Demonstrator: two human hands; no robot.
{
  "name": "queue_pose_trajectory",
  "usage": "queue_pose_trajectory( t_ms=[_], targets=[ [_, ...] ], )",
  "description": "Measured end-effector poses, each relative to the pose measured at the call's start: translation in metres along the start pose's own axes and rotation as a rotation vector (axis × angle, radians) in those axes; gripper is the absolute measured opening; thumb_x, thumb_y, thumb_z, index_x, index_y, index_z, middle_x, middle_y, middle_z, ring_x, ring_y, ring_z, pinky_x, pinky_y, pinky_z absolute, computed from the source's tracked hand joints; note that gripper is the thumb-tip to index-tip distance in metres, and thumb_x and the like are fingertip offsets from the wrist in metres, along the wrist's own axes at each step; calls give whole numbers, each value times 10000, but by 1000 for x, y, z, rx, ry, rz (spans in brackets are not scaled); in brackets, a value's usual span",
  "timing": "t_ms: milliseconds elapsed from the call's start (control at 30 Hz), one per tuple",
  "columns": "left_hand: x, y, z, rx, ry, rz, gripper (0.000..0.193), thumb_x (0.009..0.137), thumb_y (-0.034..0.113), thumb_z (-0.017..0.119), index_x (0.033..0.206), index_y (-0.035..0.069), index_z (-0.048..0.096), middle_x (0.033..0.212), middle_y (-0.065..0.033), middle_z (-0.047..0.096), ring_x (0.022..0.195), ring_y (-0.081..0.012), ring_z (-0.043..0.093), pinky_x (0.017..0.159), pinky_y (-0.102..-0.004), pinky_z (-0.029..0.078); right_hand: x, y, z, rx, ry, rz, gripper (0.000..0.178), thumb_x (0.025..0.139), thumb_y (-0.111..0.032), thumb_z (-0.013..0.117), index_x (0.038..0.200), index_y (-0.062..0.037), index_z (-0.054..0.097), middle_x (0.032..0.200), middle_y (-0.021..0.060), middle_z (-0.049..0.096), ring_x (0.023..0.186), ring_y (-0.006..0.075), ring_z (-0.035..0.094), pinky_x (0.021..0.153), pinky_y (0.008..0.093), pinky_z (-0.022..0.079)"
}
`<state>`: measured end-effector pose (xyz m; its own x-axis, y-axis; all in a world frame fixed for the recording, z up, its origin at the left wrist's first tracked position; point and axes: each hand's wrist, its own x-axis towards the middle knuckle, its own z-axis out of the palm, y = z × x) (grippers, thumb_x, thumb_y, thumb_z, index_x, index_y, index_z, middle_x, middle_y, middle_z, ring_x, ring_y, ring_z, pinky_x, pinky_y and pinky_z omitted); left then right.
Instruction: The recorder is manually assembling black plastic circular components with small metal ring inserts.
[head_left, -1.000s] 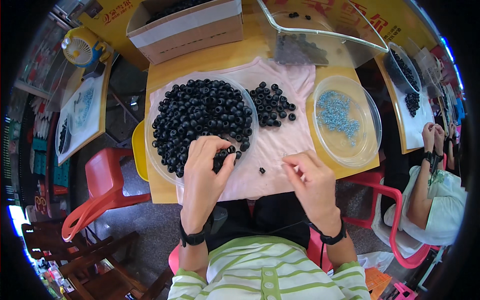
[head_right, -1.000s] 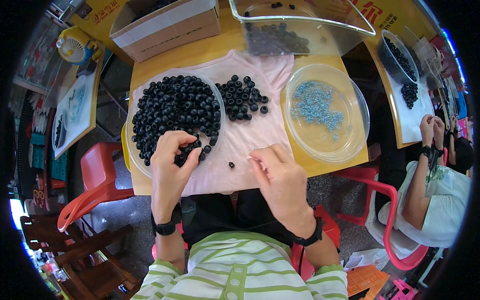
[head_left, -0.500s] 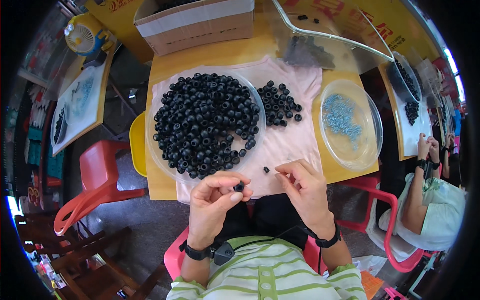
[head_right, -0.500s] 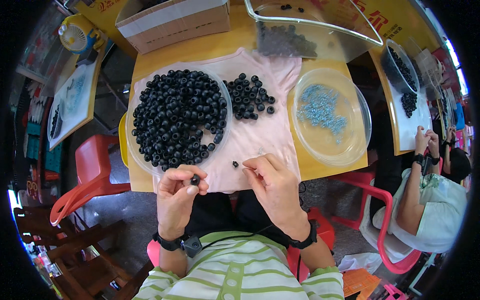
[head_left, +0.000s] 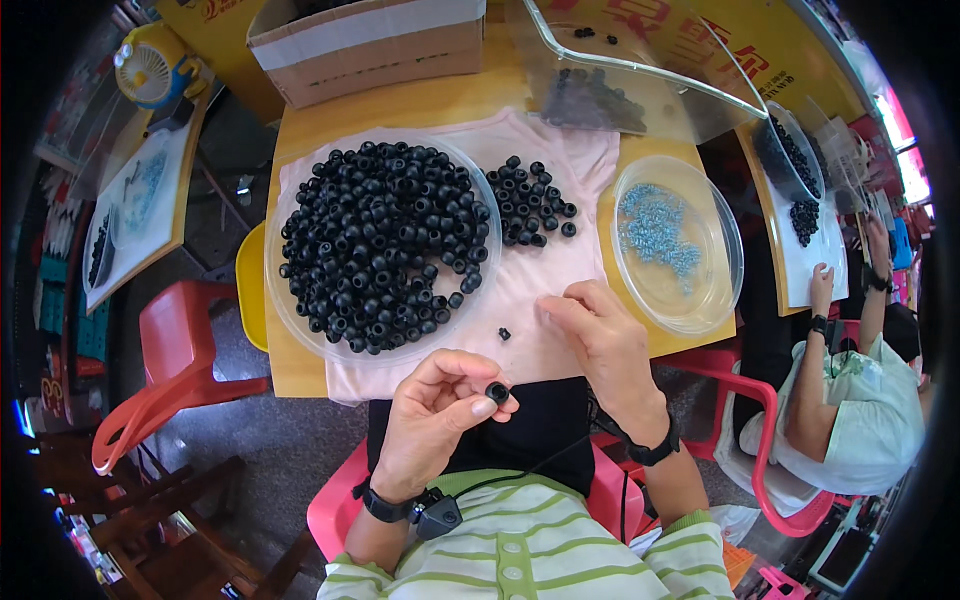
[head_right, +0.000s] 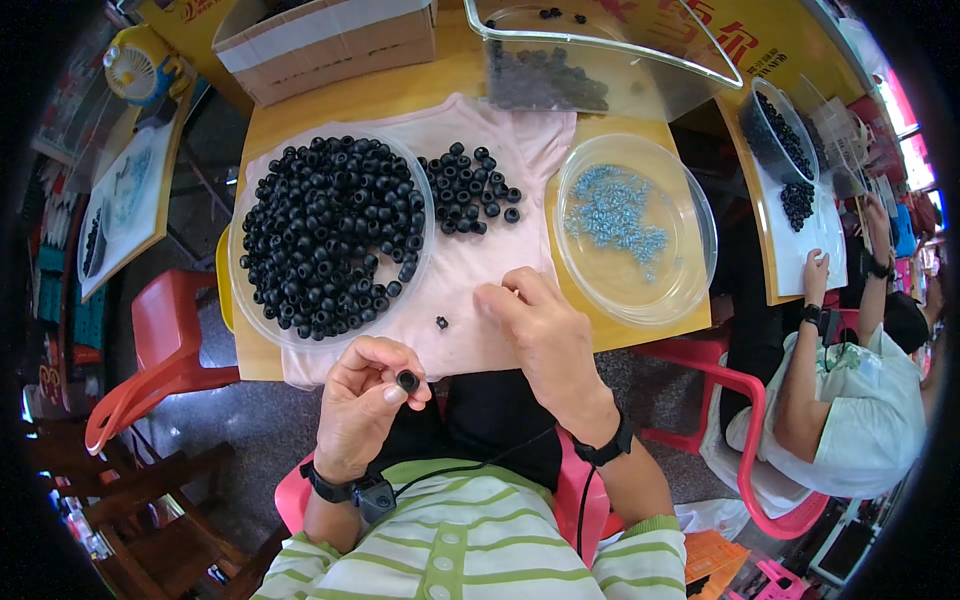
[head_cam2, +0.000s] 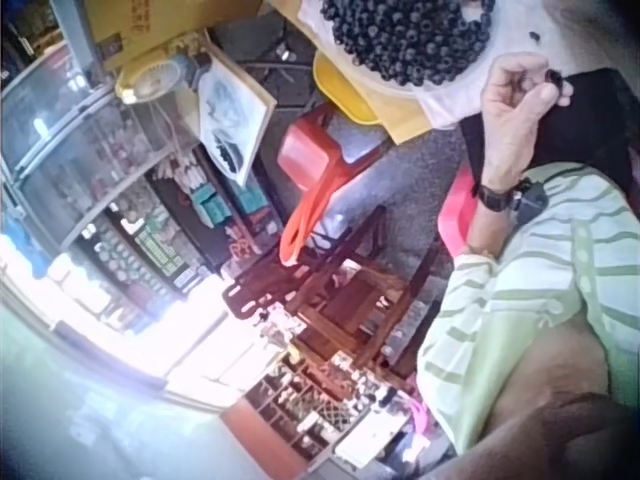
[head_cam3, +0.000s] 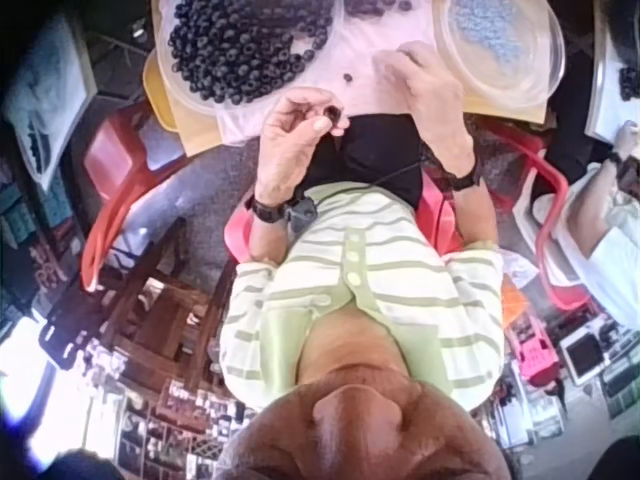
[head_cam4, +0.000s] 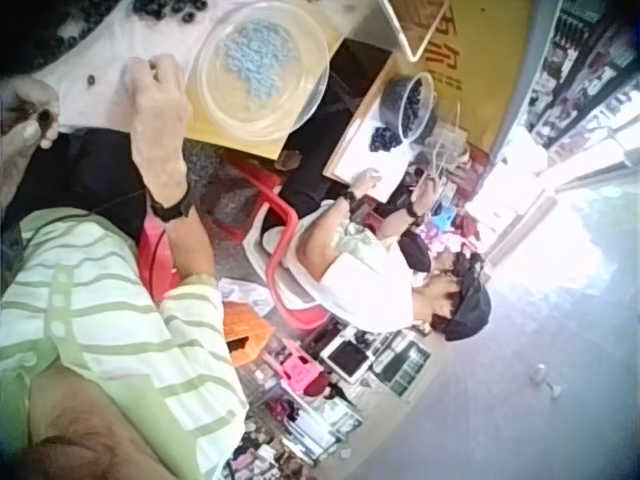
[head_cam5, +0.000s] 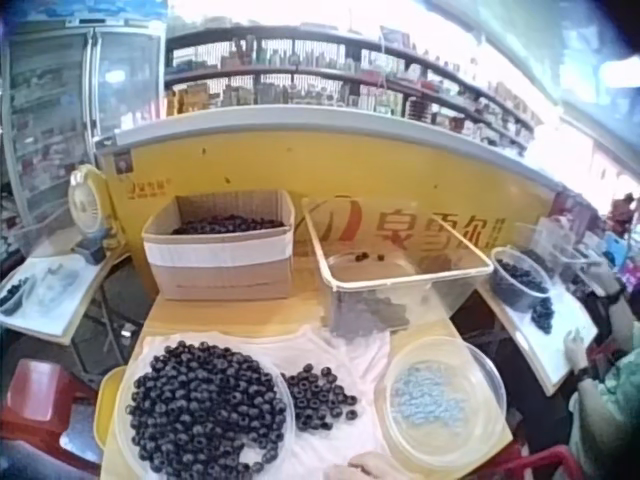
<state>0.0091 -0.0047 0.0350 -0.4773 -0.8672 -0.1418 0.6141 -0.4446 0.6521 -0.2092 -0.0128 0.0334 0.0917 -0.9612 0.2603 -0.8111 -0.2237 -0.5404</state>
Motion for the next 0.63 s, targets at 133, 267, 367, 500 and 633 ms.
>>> queue_pose_trajectory(
  t_ms=[133,267,367,500,633],
  targets=[
    [1,-6,-1,-34,-7,-63,196,914,-9,624,1106,-4,585,1071,-148,651,944,-199,671,844,-316,555,4,6,-1,-79,-8,-106,259,738,15,675,981,-53,617,897,84,577,825,265,619,680,327,517],
    [0,-9,1,-52,34,-87,184,933,-1,605,1116,-5,581,1075,-150,658,946,-191,676,855,-302,557,1,0,-5,142,-3,15,216,777,23,692,972,-31,615,891,87,617,777,238,647,651,305,539],
    [1,-14,2,-8,68,-102,183,932,-4,612,1113,-14,588,1057,-136,667,940,-179,679,853,-288,556,-8,-23,-19,455,-46,137,177,810,28,699,971,-20,641,909,85,662,756,191,675,630,283,561],
    [5,-18,6,154,114,-53,215,897,-27,656,1106,-20,609,1019,-105,680,921,-158,668,843,-284,555,-17,-39,-24,675,-67,118,188,817,50,703,987,-27,682,943,85,691,778,139,689,631,250,578],
    [5,-19,3,142,72,-89,215,897,-19,660,1106,-21,611,1011,-100,681,908,-157,666,848,-284,553,-21,-35,-29,590,-71,41,217,825,19,719,1030,-53,699,963,80,696,803,178,704,655,253,584]
  ],
)
